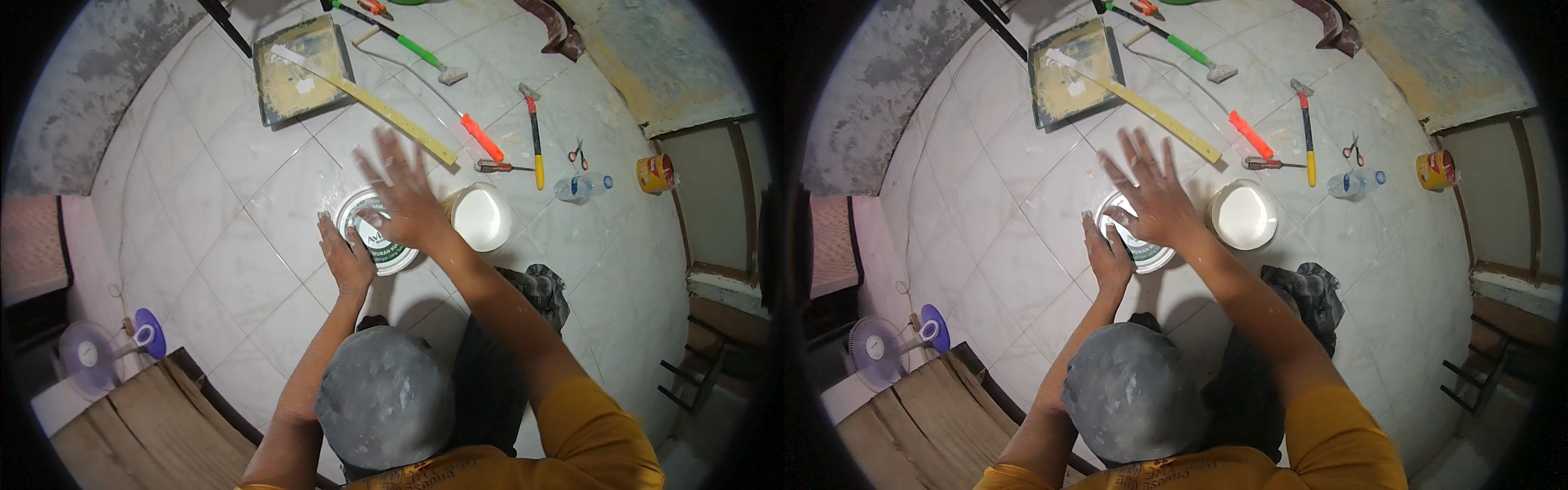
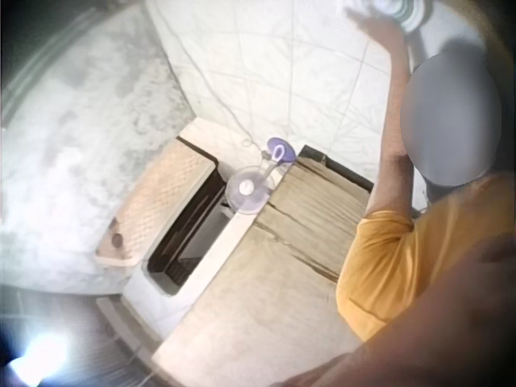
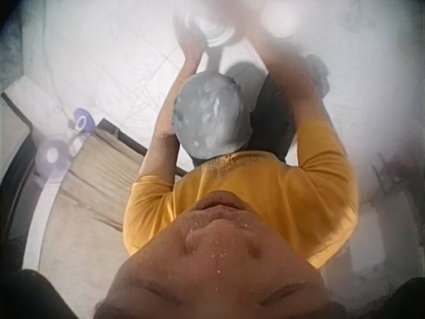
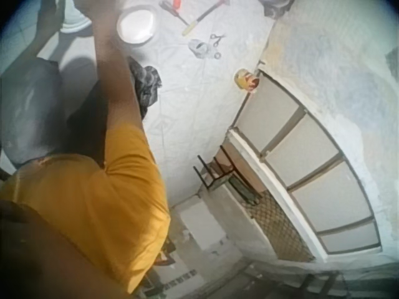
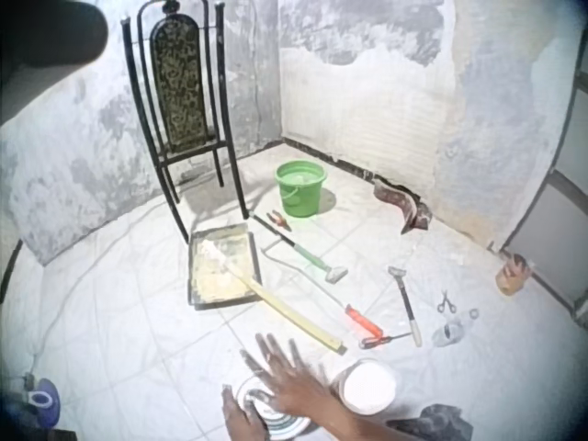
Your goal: The person opens a paint bucket and pours white paint into a smaller container. They then use a wooden stick to stir the paint thoroughly. Finally, they close the paint bucket and place the lid on it.
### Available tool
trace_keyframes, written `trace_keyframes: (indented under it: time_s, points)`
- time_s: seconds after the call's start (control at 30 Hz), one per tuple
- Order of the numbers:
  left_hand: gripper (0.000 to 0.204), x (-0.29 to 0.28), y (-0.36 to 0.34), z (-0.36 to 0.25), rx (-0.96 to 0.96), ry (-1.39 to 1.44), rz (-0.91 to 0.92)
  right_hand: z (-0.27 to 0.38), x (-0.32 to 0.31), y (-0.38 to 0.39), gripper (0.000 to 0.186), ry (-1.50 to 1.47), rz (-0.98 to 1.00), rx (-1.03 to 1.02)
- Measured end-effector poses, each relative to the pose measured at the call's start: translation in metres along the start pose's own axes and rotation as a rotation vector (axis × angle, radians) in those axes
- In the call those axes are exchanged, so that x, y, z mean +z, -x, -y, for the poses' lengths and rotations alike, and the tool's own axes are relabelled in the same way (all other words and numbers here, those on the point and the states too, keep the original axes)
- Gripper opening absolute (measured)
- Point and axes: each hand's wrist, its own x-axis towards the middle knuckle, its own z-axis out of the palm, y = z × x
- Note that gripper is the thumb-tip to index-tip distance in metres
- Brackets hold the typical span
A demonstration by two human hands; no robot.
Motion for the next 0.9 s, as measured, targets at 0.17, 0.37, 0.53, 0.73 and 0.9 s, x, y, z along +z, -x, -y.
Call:
trace_keyframes:
  time_s: [0.17, 0.37, 0.53, 0.73, 0.9]
  points:
    - [0.062, 0.013, 0.002, 0.004, 0.090, 0.019, -0.023, -0.009, 0.055, 0.066, 0.079, 0.295, 0.153, 0.041]
    - [0.070, -0.017, -0.046, 0.001, 0.259, -0.279, 0.202, -0.007, 0.055, 0.075, 0.080, 0.106, -0.106, 0.357]
    - [0.064, -0.014, -0.084, 0.017, 0.390, 0.184, 0.362, -0.003, 0.081, 0.086, 0.073, -0.028, -0.223, 0.507]
    - [0.059, -0.010, -0.033, 0.038, 0.077, 0.253, 0.063, -0.053, 0.074, 0.014, 0.064, -0.408, -0.021, 0.168]
    - [0.069, -0.034, 0.015, 0.033, -0.078, 0.246, 0.259, -0.077, 0.084, -0.027, 0.067, -0.218, 0.215, 0.081]
